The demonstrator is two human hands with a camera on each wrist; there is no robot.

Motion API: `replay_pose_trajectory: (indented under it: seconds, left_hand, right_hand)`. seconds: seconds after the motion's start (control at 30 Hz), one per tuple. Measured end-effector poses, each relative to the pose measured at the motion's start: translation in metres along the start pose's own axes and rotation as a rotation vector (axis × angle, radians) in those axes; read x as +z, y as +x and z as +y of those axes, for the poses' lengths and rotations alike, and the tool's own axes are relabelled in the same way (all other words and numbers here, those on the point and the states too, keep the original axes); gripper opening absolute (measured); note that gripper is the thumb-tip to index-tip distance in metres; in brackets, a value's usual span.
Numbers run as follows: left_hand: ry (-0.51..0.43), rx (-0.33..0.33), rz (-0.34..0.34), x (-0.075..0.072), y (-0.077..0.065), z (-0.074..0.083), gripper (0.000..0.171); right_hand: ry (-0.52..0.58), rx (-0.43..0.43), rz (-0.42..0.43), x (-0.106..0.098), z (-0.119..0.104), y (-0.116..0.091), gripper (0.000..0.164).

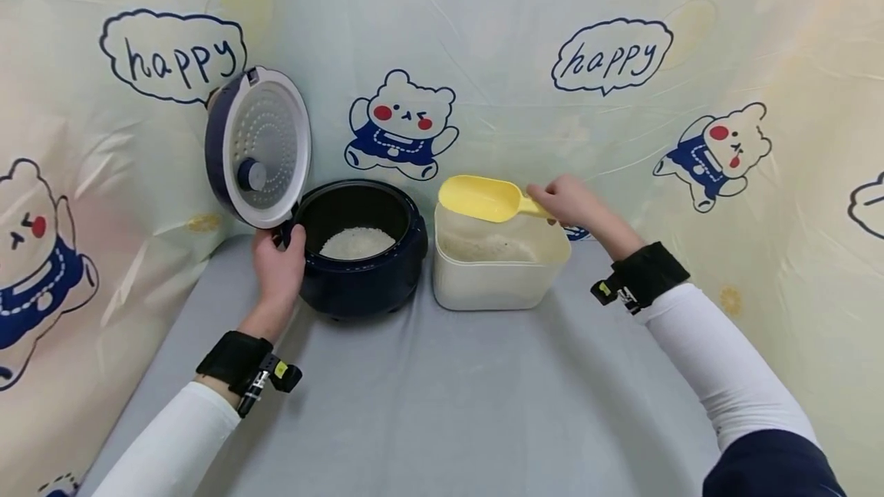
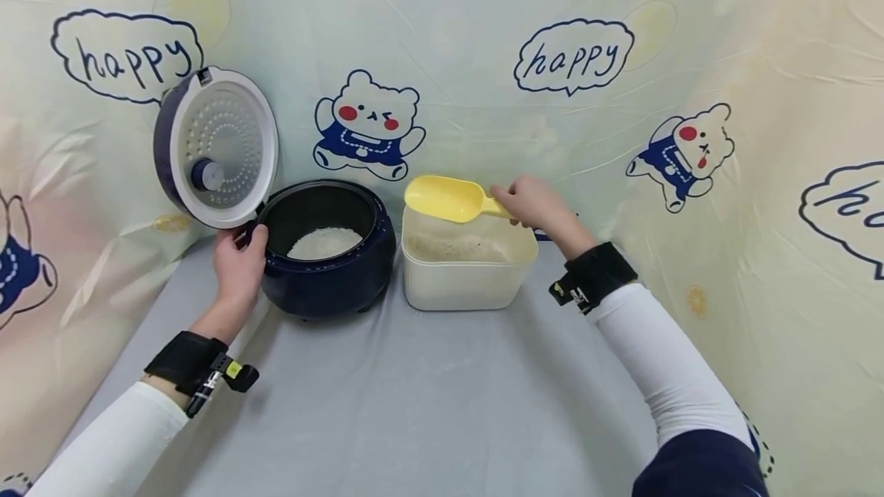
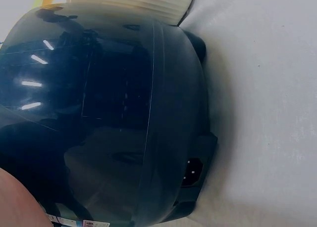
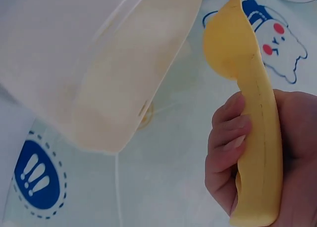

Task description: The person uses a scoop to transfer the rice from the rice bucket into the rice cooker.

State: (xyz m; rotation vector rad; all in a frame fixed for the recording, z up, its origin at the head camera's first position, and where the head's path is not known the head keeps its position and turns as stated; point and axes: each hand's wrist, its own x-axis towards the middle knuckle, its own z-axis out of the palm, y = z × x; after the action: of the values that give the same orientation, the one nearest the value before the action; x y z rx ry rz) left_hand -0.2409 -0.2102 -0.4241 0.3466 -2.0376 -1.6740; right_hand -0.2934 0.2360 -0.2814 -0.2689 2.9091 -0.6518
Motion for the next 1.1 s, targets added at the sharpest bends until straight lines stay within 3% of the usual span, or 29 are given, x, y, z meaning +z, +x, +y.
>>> replay_pose_trajectory:
  seconds: [0.3, 0.57, 0.7, 1.1]
  left_hand:
    - [-0.005, -0.019, -0.001, 0.000, 0.000, 0.001, 0.055]
    - [-0.015, -0.020, 0.002, -0.003, -0.001, 0.003, 0.056]
    - [-0.013, -0.018, 0.007, -0.004, -0.001, 0.002, 0.055]
    - [0.016, -0.022, 0.005, -0.001, -0.003, 0.004, 0.057]
  right_hand:
    - [-0.145, 0.054, 0.028, -0.005, 0.023, -0.015, 0.058]
    - [-0.481, 0.017, 0.159, 0.008, 0.022, -0.021, 0.057]
    - [-0.595, 0.029, 0.173, 0.017, 0.015, -0.019, 0.052]
    - [-0.748, 0.016, 0.187, 0.030, 0.007, -0.014, 0.040]
